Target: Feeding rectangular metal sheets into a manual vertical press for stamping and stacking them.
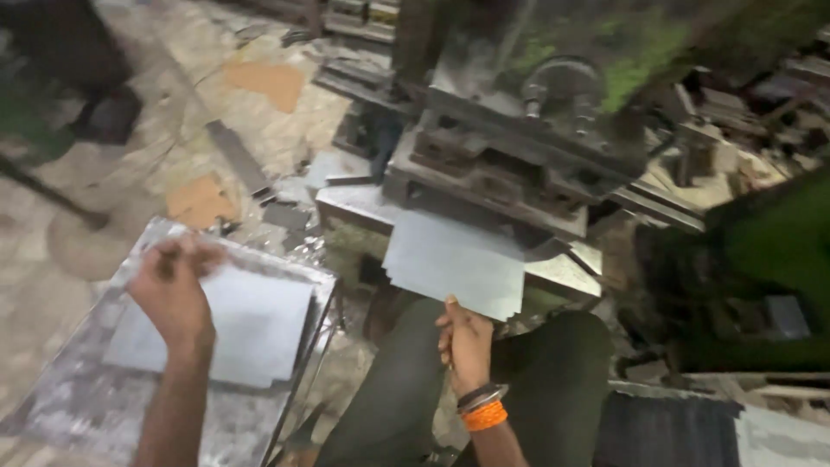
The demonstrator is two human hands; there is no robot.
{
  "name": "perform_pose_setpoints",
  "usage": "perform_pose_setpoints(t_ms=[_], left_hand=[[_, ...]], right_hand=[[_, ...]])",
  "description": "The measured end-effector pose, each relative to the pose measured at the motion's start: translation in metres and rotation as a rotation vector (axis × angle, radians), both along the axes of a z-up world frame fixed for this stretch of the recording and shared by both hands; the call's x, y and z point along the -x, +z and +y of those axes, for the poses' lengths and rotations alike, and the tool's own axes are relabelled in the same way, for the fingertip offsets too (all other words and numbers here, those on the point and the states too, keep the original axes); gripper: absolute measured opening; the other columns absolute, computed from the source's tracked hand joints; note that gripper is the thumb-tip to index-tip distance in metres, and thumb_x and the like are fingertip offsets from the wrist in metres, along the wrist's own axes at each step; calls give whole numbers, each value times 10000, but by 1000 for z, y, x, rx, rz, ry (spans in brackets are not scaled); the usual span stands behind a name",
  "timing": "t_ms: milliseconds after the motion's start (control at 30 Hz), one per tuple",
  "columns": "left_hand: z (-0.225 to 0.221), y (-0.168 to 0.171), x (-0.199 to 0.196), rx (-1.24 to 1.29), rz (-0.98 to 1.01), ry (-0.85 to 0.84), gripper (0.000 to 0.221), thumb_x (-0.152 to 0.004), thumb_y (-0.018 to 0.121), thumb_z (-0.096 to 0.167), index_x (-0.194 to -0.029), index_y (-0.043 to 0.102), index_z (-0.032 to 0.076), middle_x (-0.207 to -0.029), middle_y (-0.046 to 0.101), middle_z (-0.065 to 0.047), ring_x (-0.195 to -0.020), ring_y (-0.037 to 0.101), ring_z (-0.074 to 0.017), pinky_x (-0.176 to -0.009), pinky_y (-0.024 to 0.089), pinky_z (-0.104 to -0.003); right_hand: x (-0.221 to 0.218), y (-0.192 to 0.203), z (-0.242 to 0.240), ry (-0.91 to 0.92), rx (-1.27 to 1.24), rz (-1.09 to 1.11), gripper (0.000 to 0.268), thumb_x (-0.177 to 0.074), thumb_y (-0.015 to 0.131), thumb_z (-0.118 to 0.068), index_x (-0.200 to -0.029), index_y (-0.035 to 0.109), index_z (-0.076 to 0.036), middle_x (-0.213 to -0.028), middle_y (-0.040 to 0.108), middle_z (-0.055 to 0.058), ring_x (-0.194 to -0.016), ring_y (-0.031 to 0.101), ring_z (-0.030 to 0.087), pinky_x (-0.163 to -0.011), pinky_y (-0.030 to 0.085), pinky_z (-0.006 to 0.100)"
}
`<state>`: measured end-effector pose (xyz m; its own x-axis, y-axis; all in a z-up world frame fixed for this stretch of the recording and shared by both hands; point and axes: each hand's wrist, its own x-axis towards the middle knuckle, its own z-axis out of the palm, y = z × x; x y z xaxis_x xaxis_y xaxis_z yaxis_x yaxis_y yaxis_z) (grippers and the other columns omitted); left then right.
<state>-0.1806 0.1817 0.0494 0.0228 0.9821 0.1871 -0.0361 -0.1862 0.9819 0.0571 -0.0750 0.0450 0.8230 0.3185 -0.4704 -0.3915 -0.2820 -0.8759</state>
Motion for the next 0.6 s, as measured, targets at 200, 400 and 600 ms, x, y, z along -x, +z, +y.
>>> perform_pose_setpoints(t_ms=[200,400,600], left_hand=[[30,22,32,-637,774,394,588,-874,742,19,-1401,538,-141,-1452,522,-315,-1370,431,-497,-1138,326,-572],[-84,-153,-29,-307,1329,-73,814,-1054,169,577,-1604,69,-15,-1698,18,-219,-1584,-12,-348,-1246,-21,-558],[-88,-132,-27,-242,1047,-126,646,-1003,458,340,-1546,357,5,-1664,289,-197,-1570,202,-332,-1245,168,-545]], right_hand=[[73,-9,51,249,-39,282,309,-982,587,-43,-1287,639,-32,-1037,767,137,-733,702,187,-681,614,299],[119,-154,79,342,96,307,210,-857,583,20,-1022,686,-59,-918,645,63,-738,565,160,-638,483,296],[119,-151,68,386,-145,383,148,-931,605,22,-1008,730,42,-687,539,32,-541,442,101,-456,388,235]])
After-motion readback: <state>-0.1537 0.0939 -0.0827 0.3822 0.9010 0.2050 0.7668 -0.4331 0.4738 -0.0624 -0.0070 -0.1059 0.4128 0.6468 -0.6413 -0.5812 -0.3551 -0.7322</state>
